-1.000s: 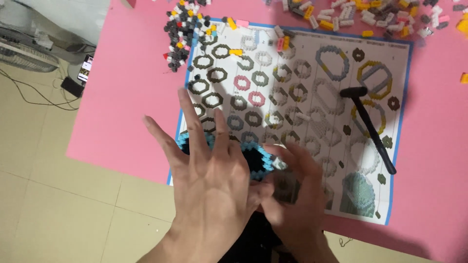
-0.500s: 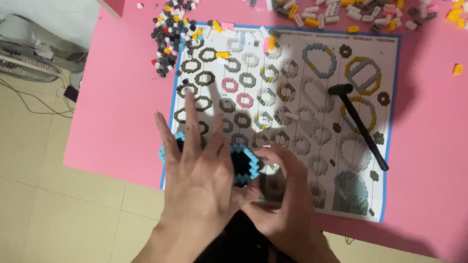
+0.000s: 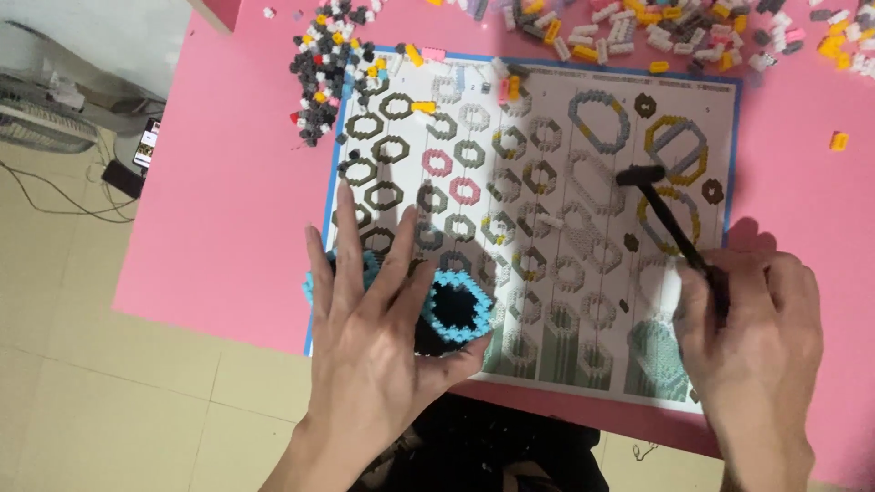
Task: Assembling a structure using small interlocking plastic blocks and a small hammer according to instructions.
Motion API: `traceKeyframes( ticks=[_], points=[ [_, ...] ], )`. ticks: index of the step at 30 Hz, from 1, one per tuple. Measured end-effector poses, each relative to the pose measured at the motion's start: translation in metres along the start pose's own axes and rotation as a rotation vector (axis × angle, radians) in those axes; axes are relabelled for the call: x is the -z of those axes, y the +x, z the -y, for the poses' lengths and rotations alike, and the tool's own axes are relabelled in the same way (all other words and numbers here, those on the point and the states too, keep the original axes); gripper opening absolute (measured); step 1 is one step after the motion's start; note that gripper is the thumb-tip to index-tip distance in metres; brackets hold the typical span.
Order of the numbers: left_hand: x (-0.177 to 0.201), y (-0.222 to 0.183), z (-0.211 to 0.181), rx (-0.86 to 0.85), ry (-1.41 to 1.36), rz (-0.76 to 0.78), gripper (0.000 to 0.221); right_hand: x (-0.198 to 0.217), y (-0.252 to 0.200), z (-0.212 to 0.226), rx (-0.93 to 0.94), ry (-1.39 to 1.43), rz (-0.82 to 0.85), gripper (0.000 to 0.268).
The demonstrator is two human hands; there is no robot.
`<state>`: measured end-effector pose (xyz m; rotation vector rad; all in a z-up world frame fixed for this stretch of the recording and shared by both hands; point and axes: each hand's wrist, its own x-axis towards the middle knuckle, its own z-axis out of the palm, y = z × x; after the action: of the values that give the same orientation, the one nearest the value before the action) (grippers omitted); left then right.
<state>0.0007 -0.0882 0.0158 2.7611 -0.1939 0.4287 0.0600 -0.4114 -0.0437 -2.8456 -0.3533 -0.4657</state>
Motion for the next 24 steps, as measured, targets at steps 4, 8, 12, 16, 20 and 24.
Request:
traceKeyframes(
  ticks=[4,8,12,16,20,24],
  points=[
    [0.001,0.000,0.001,0.023,-0.080,-0.012,0.060,0.015,0.012,0.004,-0.095,0.075,0.239,0.028],
    [0.001,0.001,0.001,0.026,-0.128,-0.040,0.058,0.027,0.025,0.008,-0.331,-0.012,0.589,0.050],
    [-0.001,0.001,0.002,0.031,-0.140,-0.057,0.058,0.044,0.009,0.019,-0.214,-0.066,0.366,0.023],
    [-0.004,0.000,0.005,0.035,-0.154,-0.068,0.058,0.047,-0.001,0.035,-0.337,0.480,0.563,0.019],
    [-0.006,-0.002,0.009,0.016,-0.148,-0.074,0.064,0.049,-0.010,0.036,-0.158,0.419,0.520,0.019],
    [-0.004,0.000,0.009,0.012,-0.129,-0.069,0.054,0.027,-0.003,0.026,-0.077,0.178,0.591,0.028]
  ],
)
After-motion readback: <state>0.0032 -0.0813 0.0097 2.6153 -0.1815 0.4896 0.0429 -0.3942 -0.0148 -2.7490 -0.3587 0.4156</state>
